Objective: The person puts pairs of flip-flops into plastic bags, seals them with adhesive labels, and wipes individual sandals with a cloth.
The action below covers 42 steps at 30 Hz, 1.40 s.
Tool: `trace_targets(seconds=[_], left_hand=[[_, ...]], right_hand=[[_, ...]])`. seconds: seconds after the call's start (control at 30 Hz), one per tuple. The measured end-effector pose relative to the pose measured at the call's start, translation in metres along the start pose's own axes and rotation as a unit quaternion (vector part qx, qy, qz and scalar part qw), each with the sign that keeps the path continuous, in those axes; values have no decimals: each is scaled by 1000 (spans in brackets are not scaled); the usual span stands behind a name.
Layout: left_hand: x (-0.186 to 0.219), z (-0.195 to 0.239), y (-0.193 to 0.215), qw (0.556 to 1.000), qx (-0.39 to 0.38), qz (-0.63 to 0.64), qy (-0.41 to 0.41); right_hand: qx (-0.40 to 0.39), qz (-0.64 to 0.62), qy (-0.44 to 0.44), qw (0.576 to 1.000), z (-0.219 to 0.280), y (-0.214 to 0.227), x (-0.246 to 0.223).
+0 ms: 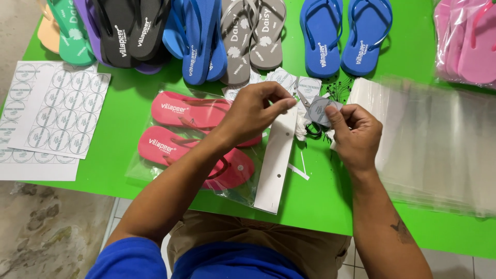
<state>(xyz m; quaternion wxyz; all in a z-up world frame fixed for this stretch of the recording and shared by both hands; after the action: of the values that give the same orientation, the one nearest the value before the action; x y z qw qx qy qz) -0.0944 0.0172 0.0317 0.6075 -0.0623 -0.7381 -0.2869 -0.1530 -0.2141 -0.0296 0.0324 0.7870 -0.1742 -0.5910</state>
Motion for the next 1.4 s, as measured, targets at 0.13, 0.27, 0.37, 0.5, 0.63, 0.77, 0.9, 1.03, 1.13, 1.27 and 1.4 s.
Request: trace_targets(seconds=[0.13, 0.27, 0.37, 0.5, 0.63, 0.77, 0.9, 1.03, 1.13, 1.27, 1.4], left_hand=[[-17, 47, 27, 992, 108, -55, -39], [-19, 100, 41, 940, 215, -234, -127], [-7, 137, 23, 919, 234, -277, -157], [4, 173, 0, 898, 256, -300, -198], [-10, 190, -7, 884, 278, -332, -178], [-26, 195, -10, 882, 252, -357, -175], [-31, 196, -11, 881, 257, -349, -190], [-32, 198, -11, 880, 261, -351, -186], [-33, 199, -11, 879, 259, -356, -186], [-33, 199, -11, 878, 254, -361, -186], [-31, 199, -11, 878, 253, -363, -184]], right_hand=[[8, -51, -46, 998, 5, 1, -24], [-13, -90, -109, 990, 8, 1, -31], [-73, -67, -206, 973, 6, 9, -44], [-245, -8, -327, 913, 7, 18, -55], [-317, -49, -352, 879, 12, 2, -47], [-337, -123, -364, 860, 20, -25, -34], [-344, -150, -351, 858, 25, -48, -31], [-332, -218, -310, 864, 29, -71, -29], [-288, -126, -339, 887, 25, -84, -40], [-303, -108, -344, 882, 20, -96, -51], [-321, -79, -297, 896, 18, -101, -59]])
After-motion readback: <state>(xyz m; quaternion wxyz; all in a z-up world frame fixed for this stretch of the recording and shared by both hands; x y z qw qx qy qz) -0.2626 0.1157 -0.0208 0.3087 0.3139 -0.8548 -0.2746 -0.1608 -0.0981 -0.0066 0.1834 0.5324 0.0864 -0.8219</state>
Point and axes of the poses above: each hand's wrist, its own z-axis away from the middle knuckle, its own y-axis out of the back of the hand, x = y × z, the point moved 1 cm from there along -z, towards the middle knuckle, and after that the axes turned 5 degrees about -x, right-handed, at the moved point
